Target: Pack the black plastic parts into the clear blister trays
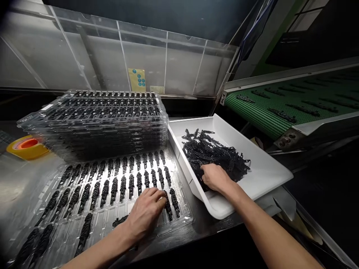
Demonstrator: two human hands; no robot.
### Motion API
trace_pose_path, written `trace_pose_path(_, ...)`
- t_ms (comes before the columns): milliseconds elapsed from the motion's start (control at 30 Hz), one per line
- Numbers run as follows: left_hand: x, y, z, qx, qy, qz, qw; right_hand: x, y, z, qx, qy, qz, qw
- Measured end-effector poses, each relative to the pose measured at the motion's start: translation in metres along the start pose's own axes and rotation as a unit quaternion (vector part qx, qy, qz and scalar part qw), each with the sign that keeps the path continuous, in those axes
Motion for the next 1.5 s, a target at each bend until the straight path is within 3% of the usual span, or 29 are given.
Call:
trace_pose_path(133,0.027,0.017,-0.040,0.070,0.096,0.063,0.991,0.023,0.017,0.021,-0.041,-0.023,0.067,0.997)
trace_pose_path(267,0.053,0.033,-0.073,0.145,0.165,0.072,0.973,0.037,0.034,0.041,-0.074,-0.075,0.135,0.985)
trace_pose_path(367,0.068,0.038,-0.086,0.193,0.229,0.081,0.951,0.043,0.037,0.049,-0.052,-0.128,0.215,0.967)
trace_pose_path(433,0.078,0.041,-0.091,0.214,0.253,0.099,0.938,0.045,0.038,0.051,-0.036,-0.148,0.245,0.957)
trace_pose_path(533,0.085,0.047,-0.092,0.228,0.268,0.110,0.930,0.044,0.038,0.054,-0.065,-0.177,0.219,0.957)
trace_pose_path(700,0.071,0.061,-0.087,0.261,0.370,0.059,0.890,0.047,0.040,0.048,-0.125,-0.218,0.181,0.951)
trace_pose_path(867,0.066,0.058,-0.084,0.273,0.451,0.058,0.848,0.064,0.049,0.048,-0.158,-0.218,0.236,0.933)
trace_pose_path(933,0.065,0.049,-0.079,0.268,0.511,0.052,0.815,0.072,0.061,0.043,-0.186,-0.213,0.267,0.921)
trace_pose_path(1033,0.057,0.031,-0.064,0.257,0.633,0.039,0.729,0.080,0.081,0.005,-0.140,-0.241,0.340,0.898)
trace_pose_path(1100,0.049,0.021,-0.053,0.253,0.711,0.039,0.655,0.077,0.090,-0.047,-0.024,-0.307,0.391,0.867)
trace_pose_path(1167,0.042,0.017,-0.046,0.244,0.773,0.051,0.583,0.060,0.090,-0.111,0.103,-0.381,0.370,0.841)
trace_pose_path(1233,0.036,0.023,-0.047,0.250,0.806,0.085,0.530,0.036,0.089,-0.174,0.184,-0.390,0.339,0.836)
trace_pose_path(1300,0.029,0.037,-0.060,0.296,0.798,0.145,0.505,0.015,0.090,-0.219,0.217,-0.373,0.338,0.836)
trace_pose_path(1367,0.023,0.057,-0.078,0.363,0.756,0.211,0.503,-0.004,0.089,-0.246,0.236,-0.365,0.308,0.846)
trace_pose_path(1500,0.021,0.074,-0.101,0.413,0.678,0.273,0.543,-0.028,0.086,-0.244,0.222,-0.422,0.204,0.855)
Point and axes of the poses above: each hand's wrist, its own y-axis away from the middle knuckle, its own x-axis out of the back of the hand, z = x × y, the point moved 7 cm from there along -y, towards the middle knuckle, and after that the axes turned 2 degrees about x, right-handed, at the moved point
